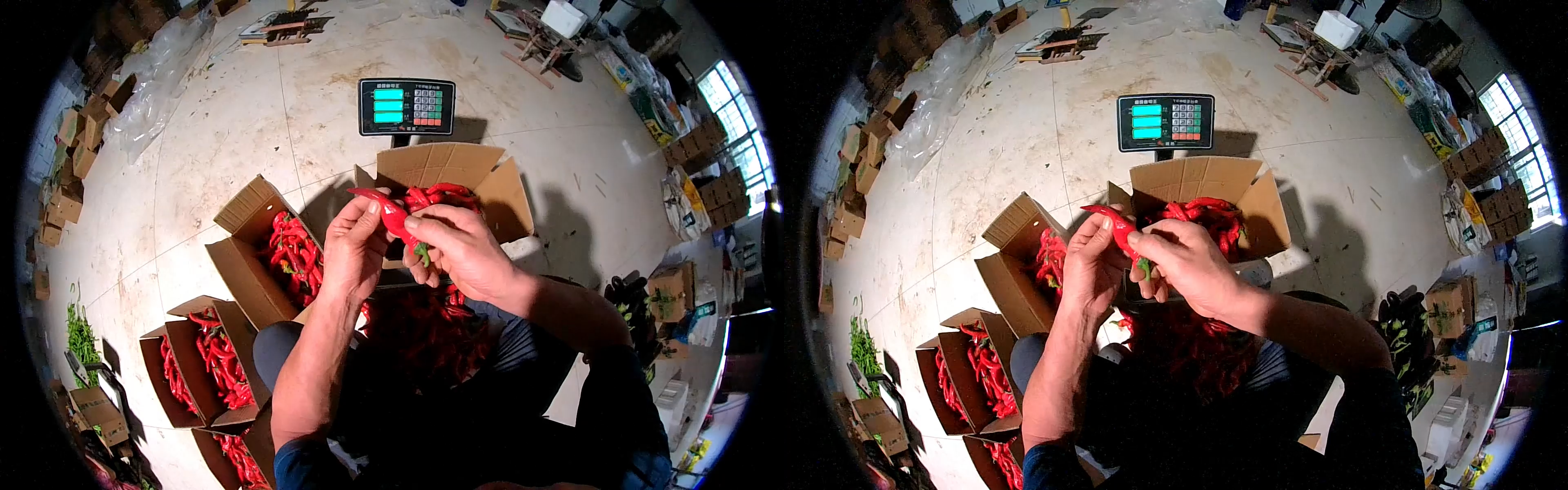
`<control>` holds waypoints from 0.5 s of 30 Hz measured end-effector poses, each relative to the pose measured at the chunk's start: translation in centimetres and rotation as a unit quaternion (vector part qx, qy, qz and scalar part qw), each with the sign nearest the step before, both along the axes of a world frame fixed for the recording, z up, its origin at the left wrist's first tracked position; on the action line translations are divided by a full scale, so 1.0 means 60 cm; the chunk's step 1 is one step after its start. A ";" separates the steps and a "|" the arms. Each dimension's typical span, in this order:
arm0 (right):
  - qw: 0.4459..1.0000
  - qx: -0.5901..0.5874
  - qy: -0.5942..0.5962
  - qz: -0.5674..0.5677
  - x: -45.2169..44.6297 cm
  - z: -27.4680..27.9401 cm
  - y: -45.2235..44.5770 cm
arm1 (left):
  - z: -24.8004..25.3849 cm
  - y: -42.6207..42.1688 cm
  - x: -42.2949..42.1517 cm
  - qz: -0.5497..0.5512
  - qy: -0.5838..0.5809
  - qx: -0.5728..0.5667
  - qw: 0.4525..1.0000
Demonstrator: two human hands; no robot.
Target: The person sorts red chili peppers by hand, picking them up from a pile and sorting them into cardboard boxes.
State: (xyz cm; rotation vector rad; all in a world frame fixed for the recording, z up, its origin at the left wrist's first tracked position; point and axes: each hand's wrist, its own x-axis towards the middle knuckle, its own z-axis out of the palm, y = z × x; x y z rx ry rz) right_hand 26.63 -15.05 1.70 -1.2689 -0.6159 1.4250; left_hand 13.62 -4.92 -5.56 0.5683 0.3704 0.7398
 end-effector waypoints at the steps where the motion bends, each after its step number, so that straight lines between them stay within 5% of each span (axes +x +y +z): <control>1: 1.000 0.009 -0.022 0.002 -0.001 -0.003 0.000 | 0.000 0.000 0.000 -0.001 -0.002 0.002 1.000; 15: 0.989 0.048 -0.138 -0.005 0.002 -0.023 -0.001 | 0.004 -0.004 0.010 0.068 -0.005 -0.017 0.998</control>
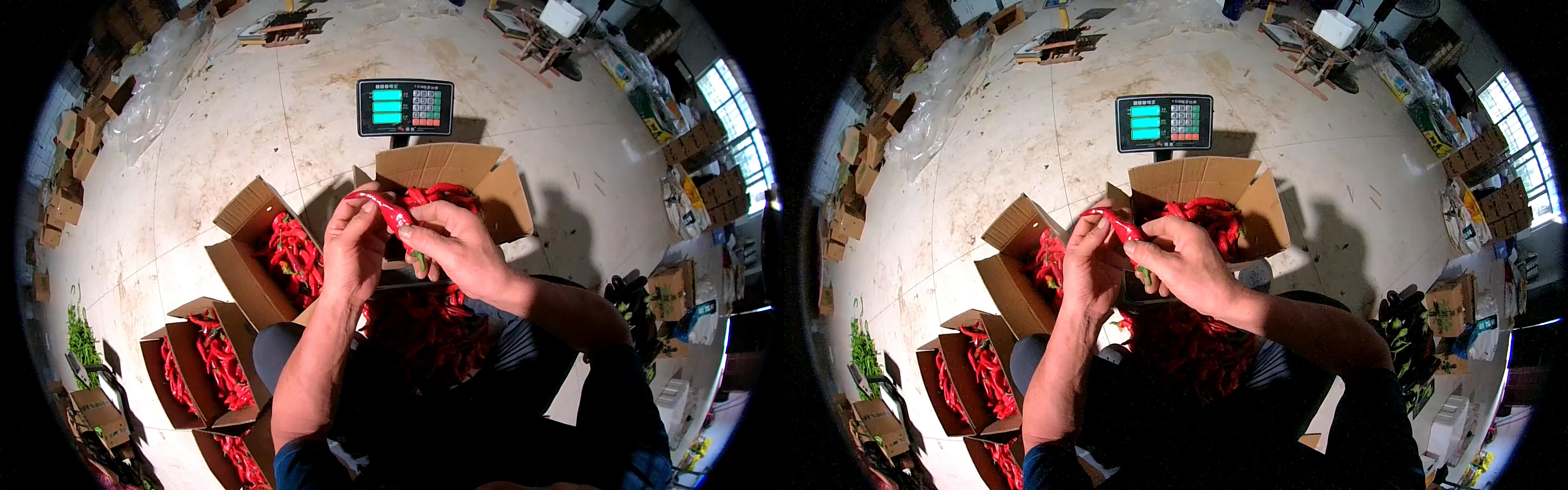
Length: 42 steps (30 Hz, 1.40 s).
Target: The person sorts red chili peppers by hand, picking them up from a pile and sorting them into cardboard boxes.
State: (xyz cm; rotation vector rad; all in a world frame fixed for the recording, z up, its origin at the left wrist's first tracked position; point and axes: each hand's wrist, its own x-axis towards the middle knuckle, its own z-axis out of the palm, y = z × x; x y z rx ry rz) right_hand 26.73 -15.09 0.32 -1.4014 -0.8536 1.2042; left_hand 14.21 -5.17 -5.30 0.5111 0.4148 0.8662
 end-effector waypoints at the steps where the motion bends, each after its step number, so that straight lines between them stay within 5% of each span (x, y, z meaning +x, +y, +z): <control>1: 1.000 0.003 -0.002 -0.001 0.001 -0.002 0.001 | 0.001 0.000 0.001 0.012 0.001 0.003 1.000; 6: 1.000 -0.008 -0.021 0.004 0.003 -0.002 0.006 | -0.010 0.005 -0.001 0.029 0.020 0.026 0.999; 9: 1.000 -0.015 -0.016 -0.011 0.022 -0.013 0.016 | -0.011 0.029 -0.018 0.077 0.195 0.106 0.972; 11: 0.996 0.017 -0.064 -0.055 0.047 -0.020 0.028 | 0.037 0.065 -0.066 0.189 0.207 0.134 0.951; 13: 0.967 0.021 -0.247 -0.064 0.101 -0.037 0.041 | 0.043 0.128 -0.160 0.272 0.067 0.114 0.953; 14: 0.910 0.061 -0.405 -0.066 0.121 -0.037 0.044 | 0.072 0.135 -0.188 0.352 0.099 0.110 0.924; 15: 0.796 0.071 -0.592 -0.107 0.136 -0.039 0.044 | 0.096 0.138 -0.212 0.429 0.131 0.103 0.888; 17: 0.774 0.091 -0.616 -0.114 0.173 -0.056 0.039 | 0.079 0.157 -0.251 0.449 0.242 0.144 0.848; 20: 0.897 0.048 -0.434 -0.073 0.191 -0.073 0.030 | -0.081 0.213 -0.268 0.291 0.418 0.155 0.847; 21: 0.894 0.032 -0.442 -0.060 0.174 -0.062 0.027 | -0.132 0.216 -0.261 0.155 0.526 0.160 0.821; 22: 0.892 0.019 -0.450 -0.048 0.149 -0.038 0.024 | -0.287 0.248 -0.268 0.160 0.563 0.290 0.757; 24: 0.887 0.066 -0.457 -0.015 0.125 -0.037 0.019 | -0.390 0.225 -0.249 0.017 0.712 0.346 0.611; 27: 0.876 0.059 -0.476 0.038 0.099 -0.026 0.013 | -0.398 0.211 -0.191 -0.070 0.822 0.285 0.487; 31: 0.896 0.043 -0.437 0.072 0.093 -0.030 0.007 | -0.414 0.274 -0.160 -0.075 0.825 0.284 0.483; 34: 0.877 0.012 -0.471 0.096 0.099 -0.029 0.012 | -0.466 0.360 -0.184 -0.115 0.773 0.235 0.578; 35: 0.876 -0.007 -0.470 0.107 0.101 -0.028 0.015 | -0.547 0.412 -0.213 -0.134 0.680 0.261 0.672; 38: 0.851 -0.040 -0.505 0.141 0.109 -0.035 0.018 | -0.550 0.450 -0.223 -0.285 0.650 0.359 0.607; 40: 0.844 -0.019 -0.513 0.155 0.113 -0.042 0.016 | -0.551 0.424 -0.237 -0.243 0.699 0.421 0.524; 42: 0.845 -0.003 -0.509 0.167 0.116 -0.051 0.014 | -0.549 0.428 -0.230 -0.252 0.726 0.393 0.505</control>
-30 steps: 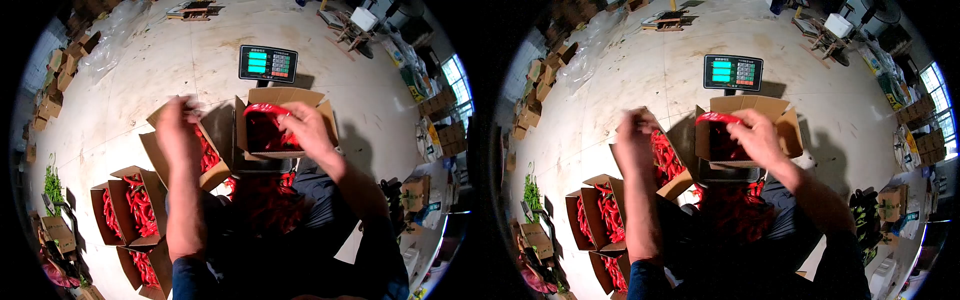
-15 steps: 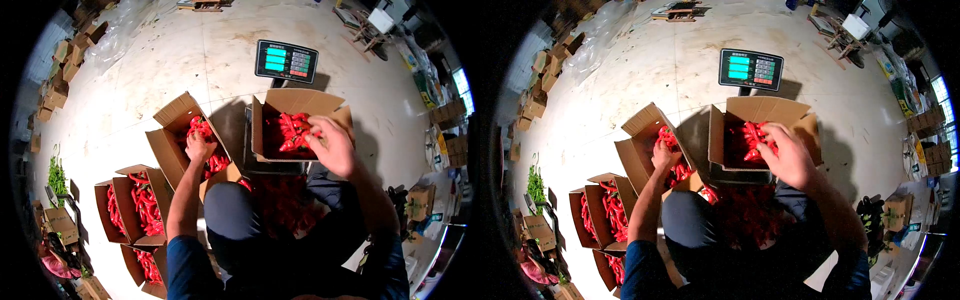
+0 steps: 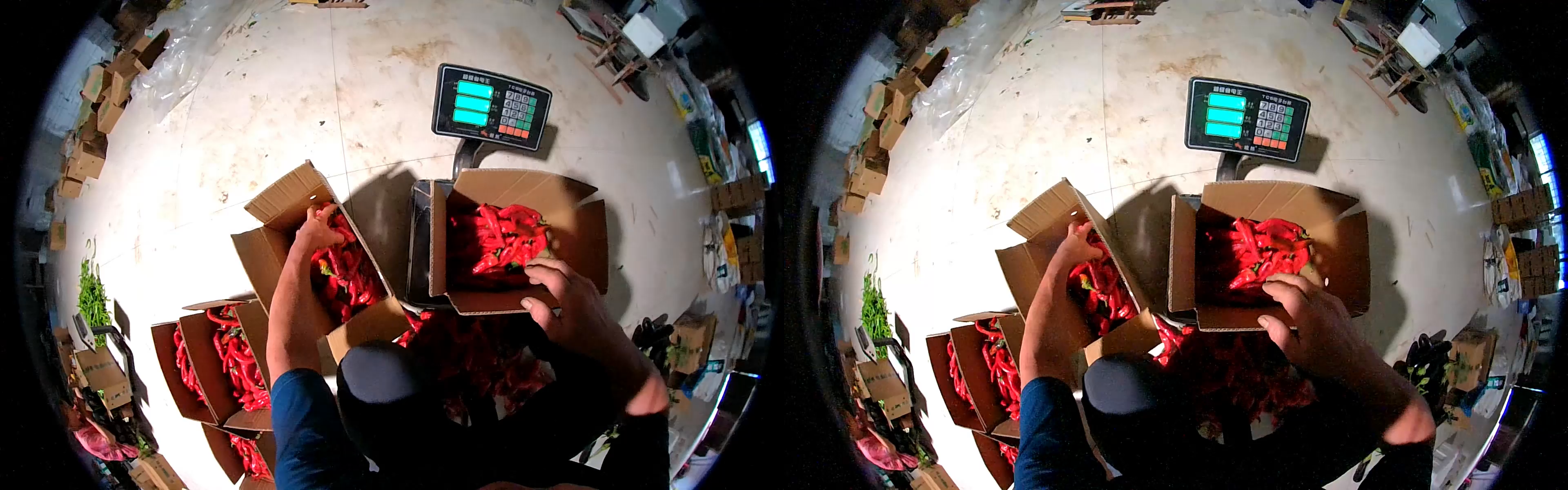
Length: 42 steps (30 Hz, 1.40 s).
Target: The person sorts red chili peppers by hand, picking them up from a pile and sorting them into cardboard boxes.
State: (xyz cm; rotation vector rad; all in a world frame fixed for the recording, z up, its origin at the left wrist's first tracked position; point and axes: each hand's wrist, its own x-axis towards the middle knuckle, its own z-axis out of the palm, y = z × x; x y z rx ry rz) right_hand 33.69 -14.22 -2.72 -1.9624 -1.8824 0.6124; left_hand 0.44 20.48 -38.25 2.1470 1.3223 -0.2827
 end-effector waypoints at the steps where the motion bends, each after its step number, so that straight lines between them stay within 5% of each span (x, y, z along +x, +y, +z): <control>1: 1.000 0.003 0.009 0.008 0.002 -0.006 0.000 | 0.005 -0.001 0.003 0.011 0.019 -0.002 1.000; 2: 1.000 0.007 0.017 0.017 0.002 -0.008 0.001 | 0.078 -0.021 0.023 0.025 0.046 0.004 0.999; 5: 0.998 0.017 0.006 0.053 0.000 -0.006 0.004 | 0.125 -0.047 0.041 0.003 0.078 0.027 0.997; 8: 0.998 -0.021 -0.026 0.051 0.001 -0.001 0.008 | 0.076 -0.070 0.038 -0.043 0.055 0.144 0.987; 15: 0.996 -0.073 -0.031 0.038 -0.015 -0.008 0.011 | 0.095 -0.049 0.061 -0.043 0.090 0.144 0.985; 21: 0.995 -0.054 -0.017 0.083 -0.011 -0.010 0.012 | 0.086 -0.054 0.048 -0.081 -0.015 0.193 0.978; 29: 0.993 -0.020 -0.016 0.115 -0.010 -0.027 0.010 | 0.091 -0.036 0.057 -0.068 0.145 0.050 0.986; 42: 0.989 -0.010 -0.023 0.145 -0.026 -0.033 0.003 | 0.082 -0.071 -0.024 0.025 -0.116 0.249 0.961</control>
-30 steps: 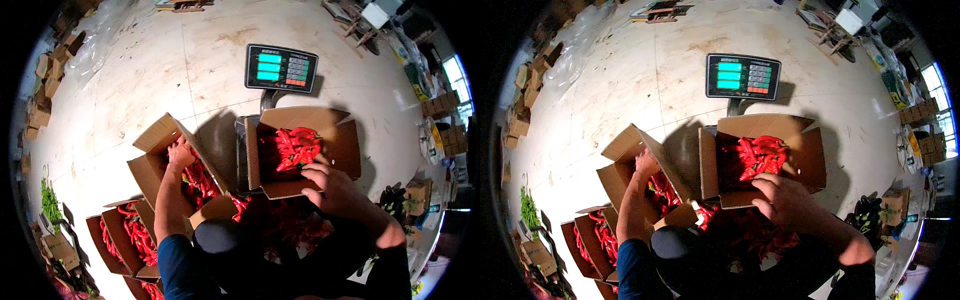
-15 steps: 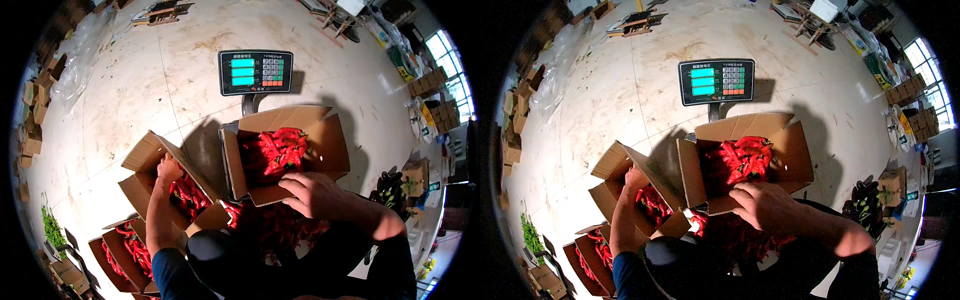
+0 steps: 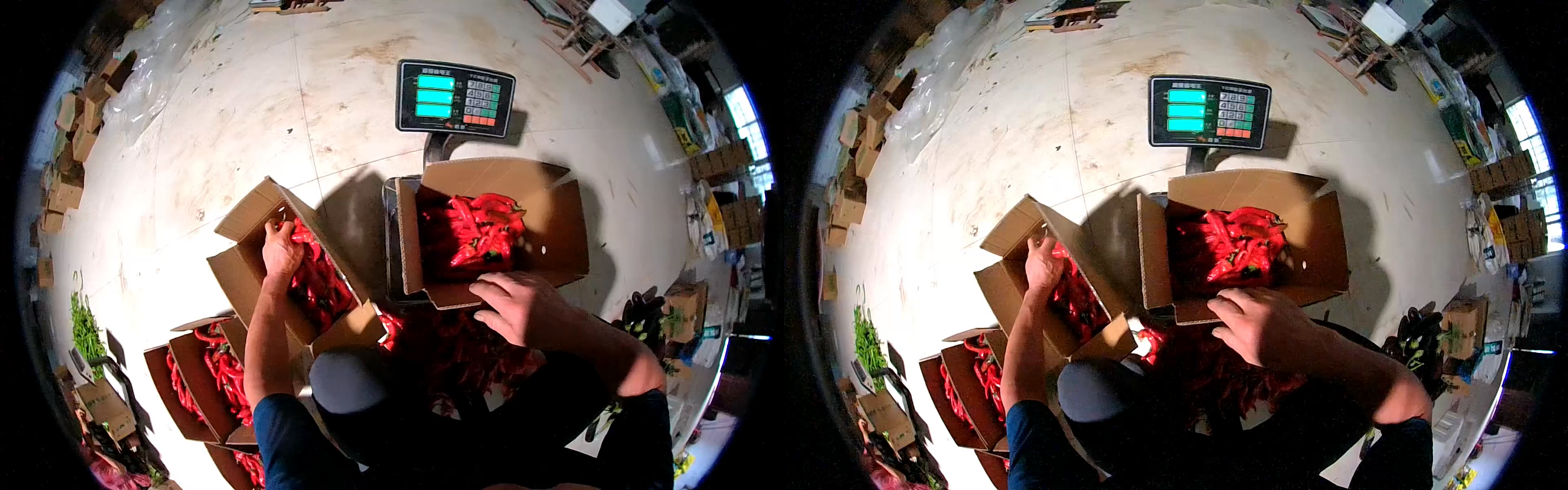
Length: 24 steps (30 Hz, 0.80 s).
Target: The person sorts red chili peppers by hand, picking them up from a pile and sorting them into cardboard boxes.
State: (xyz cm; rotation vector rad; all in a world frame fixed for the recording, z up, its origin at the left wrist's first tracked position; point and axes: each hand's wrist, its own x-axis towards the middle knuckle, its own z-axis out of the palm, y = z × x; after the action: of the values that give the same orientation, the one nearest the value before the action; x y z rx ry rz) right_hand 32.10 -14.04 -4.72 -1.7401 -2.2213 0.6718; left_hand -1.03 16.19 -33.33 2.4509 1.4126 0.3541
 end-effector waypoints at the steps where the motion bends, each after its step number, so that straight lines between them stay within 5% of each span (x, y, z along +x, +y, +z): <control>1: 1.000 0.009 -0.001 0.006 -0.001 0.000 0.000 | -0.004 0.004 -0.012 -0.001 -0.016 0.009 1.000; 8: 0.999 0.043 0.001 0.009 -0.007 -0.003 0.005 | 0.065 -0.016 -0.032 0.077 -0.126 -0.027 0.989; 20: 0.999 -0.022 -0.026 -0.019 -0.034 0.014 -0.012 | 0.208 -0.006 -0.120 0.052 -0.281 0.134 0.949; 23: 0.999 -0.028 -0.020 -0.009 -0.040 0.021 -0.011 | 0.247 -0.006 -0.135 0.116 -0.450 -0.018 0.886; 24: 0.999 -0.030 -0.015 -0.009 -0.042 0.024 -0.011 | 0.339 -0.047 -0.101 0.155 -0.481 -0.158 0.849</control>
State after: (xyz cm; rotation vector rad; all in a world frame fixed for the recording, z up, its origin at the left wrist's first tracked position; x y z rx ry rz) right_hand 29.56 -14.69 -3.26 -1.8072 -2.2251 0.7213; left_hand -7.09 13.34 -12.99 1.3801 1.2167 1.1203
